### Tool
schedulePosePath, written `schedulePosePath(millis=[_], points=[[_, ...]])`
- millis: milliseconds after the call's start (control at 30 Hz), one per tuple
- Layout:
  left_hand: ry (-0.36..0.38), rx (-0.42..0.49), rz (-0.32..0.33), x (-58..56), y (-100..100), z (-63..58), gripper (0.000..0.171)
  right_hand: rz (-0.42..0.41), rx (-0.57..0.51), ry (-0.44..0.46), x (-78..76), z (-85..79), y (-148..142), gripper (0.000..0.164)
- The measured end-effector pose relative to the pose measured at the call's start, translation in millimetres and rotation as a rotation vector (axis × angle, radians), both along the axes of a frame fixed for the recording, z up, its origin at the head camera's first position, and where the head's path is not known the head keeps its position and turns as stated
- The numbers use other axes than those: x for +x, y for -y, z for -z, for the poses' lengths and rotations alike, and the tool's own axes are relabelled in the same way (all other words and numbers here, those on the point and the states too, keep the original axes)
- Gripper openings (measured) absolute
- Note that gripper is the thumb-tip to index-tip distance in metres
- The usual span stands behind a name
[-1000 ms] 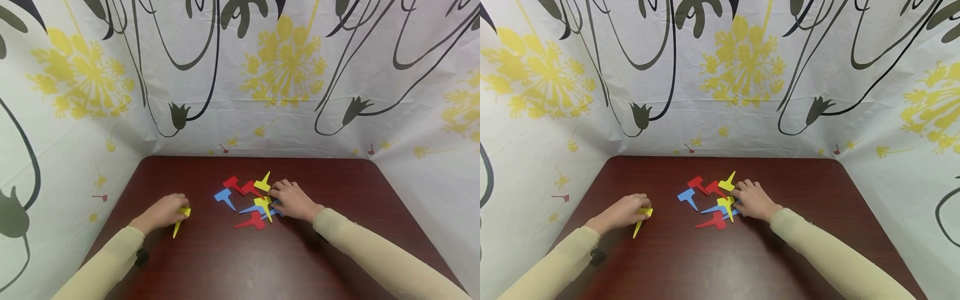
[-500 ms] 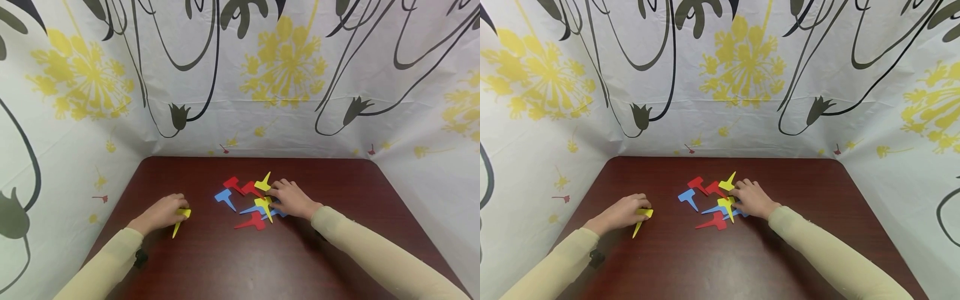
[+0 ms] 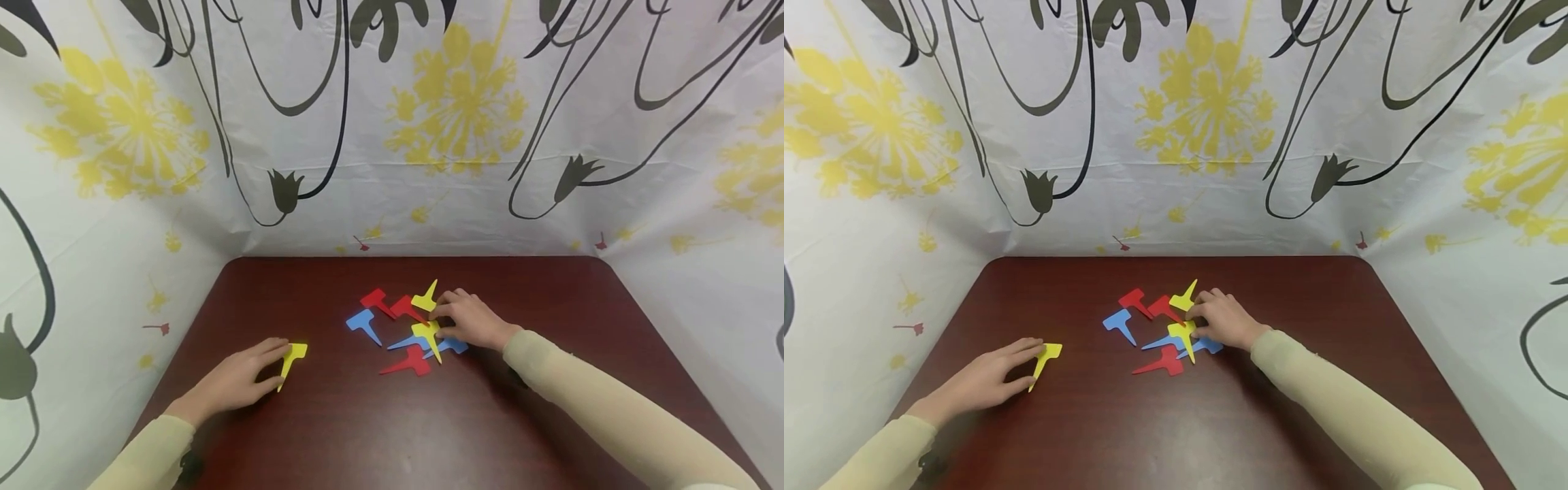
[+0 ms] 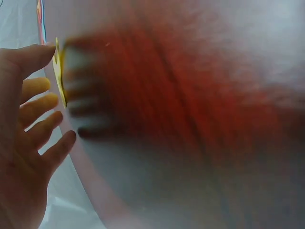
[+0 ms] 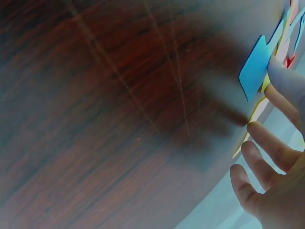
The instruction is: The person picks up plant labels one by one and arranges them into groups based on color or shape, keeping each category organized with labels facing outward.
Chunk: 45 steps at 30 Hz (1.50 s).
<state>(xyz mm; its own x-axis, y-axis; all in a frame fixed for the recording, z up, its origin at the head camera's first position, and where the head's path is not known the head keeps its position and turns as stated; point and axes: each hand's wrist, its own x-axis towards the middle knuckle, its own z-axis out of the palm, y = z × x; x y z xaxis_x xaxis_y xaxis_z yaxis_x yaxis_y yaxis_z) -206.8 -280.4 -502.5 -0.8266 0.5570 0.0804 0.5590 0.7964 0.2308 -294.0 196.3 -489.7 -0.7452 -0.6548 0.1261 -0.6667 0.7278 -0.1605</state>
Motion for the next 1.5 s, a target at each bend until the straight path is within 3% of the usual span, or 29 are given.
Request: schedulePosePath(millis=[233, 633, 867, 1133, 1300, 1500], points=[[-0.018, 0.008, 0.025, 11.7, 4.7, 2.9, 0.061, 0.059, -0.037, 0.091, -7.0, -1.6, 3.4, 0.036], [-0.018, -0.024, 0.053, 12.8, 4.9, 1.6, 0.06, 0.063, 0.002, 0.168, -13.8, -7.3, 12.9, 0.026], [0.001, -0.028, 0.056, 11.6, 3.1, -3.4, 0.06, 0.174, 0.019, 0.371, -17.6, -16.0, 11.0, 0.021], [0.023, -0.04, 0.042, 9.0, 2.9, -4.8, 0.06, 0.206, -0.192, 0.585, -18.1, -15.5, -3.5, 0.027], [0.033, -0.035, 0.04, 8.7, 2.4, -6.2, 0.061, 0.226, -0.349, 0.731, -17.6, -15.8, -4.1, 0.022], [0.038, -0.023, 0.033, 8.4, 1.2, -7.1, 0.06, 0.266, -0.516, 0.76, -18.5, -19.8, 0.2, 0.018]])
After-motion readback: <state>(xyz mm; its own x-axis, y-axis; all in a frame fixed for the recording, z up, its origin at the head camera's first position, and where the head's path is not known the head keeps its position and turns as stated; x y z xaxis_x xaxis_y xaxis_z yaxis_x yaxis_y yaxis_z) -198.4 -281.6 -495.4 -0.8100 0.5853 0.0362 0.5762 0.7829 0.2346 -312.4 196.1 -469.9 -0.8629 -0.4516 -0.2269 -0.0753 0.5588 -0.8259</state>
